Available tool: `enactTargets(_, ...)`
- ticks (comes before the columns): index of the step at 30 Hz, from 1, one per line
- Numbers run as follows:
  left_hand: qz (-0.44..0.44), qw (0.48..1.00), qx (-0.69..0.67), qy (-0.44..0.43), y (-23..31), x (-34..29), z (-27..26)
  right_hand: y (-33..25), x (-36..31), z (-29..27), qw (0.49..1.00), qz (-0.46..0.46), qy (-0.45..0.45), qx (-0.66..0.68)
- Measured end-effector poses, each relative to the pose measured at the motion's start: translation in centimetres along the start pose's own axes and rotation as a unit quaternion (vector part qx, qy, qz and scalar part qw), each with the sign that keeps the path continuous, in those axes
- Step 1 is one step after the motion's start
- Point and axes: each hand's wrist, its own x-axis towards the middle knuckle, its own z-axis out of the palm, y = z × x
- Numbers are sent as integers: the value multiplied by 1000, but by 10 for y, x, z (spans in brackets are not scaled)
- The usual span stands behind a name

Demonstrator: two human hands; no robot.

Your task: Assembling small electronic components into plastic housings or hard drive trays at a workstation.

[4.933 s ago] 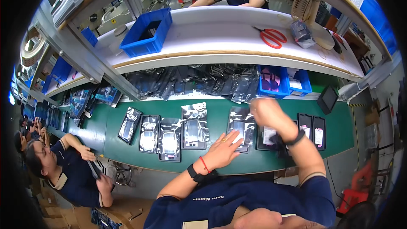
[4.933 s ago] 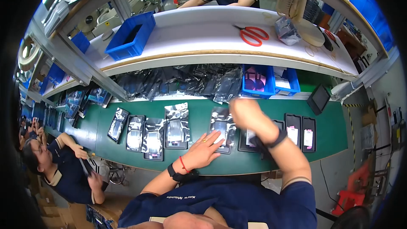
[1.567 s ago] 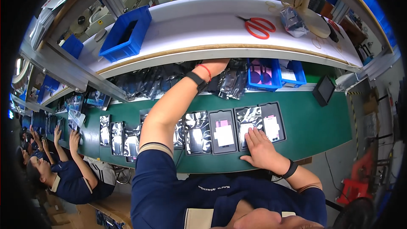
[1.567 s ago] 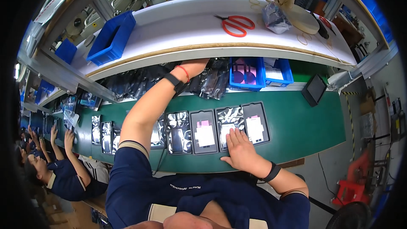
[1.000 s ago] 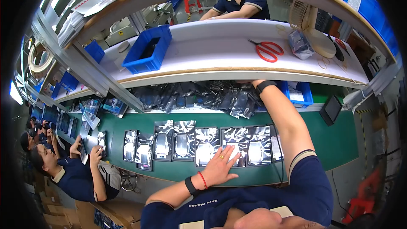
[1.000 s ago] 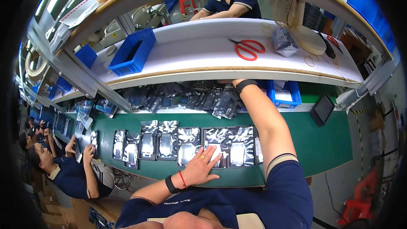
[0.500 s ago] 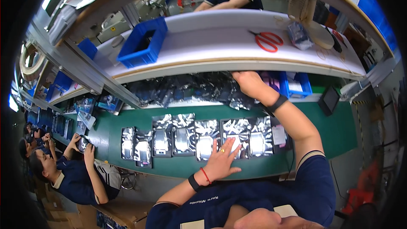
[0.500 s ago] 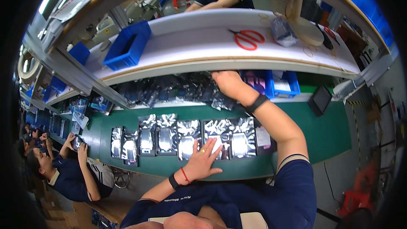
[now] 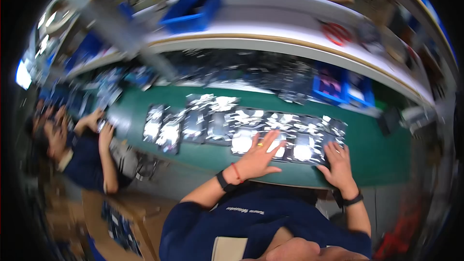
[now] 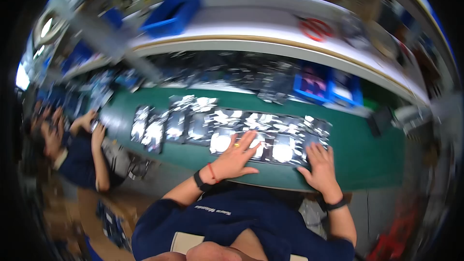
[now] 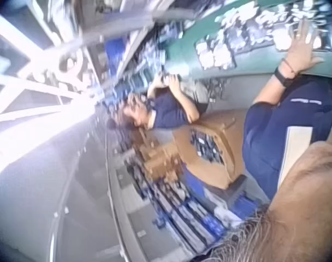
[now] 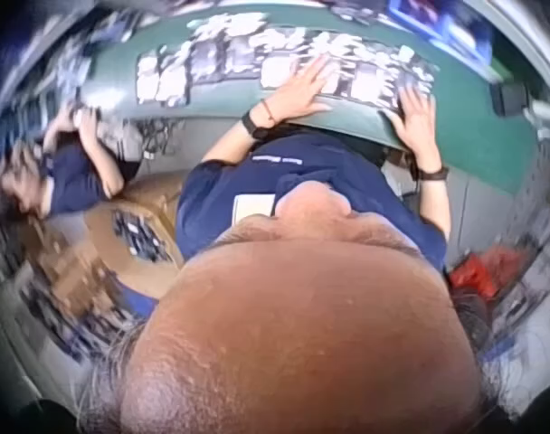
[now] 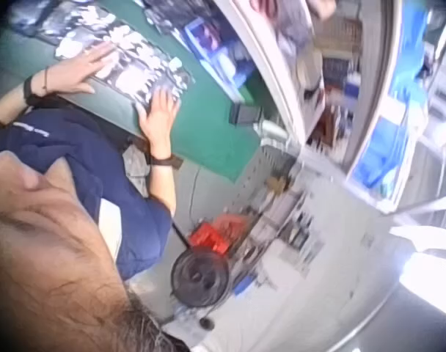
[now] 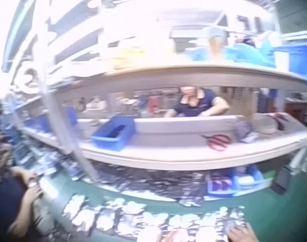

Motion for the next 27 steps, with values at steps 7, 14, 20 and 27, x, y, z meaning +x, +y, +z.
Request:
enactTargets(7, -436, 808, 180, 354, -65, -74, -42, 8, -12, 5, 997, -25, 6, 69)
enactTargets(14, -680, 672, 109, 272, -158, -144, -97, 2, 9, 2, 995, -66, -25, 66)
enactTargets(20, -653, 718, 76, 230, -230, -169, -134, -43, 46, 4, 993, -93, -36, 55)
enactTargets(27, -568, 729, 45, 380, -306, -241, -174, -123, 103, 32, 985, -170, -29, 3)
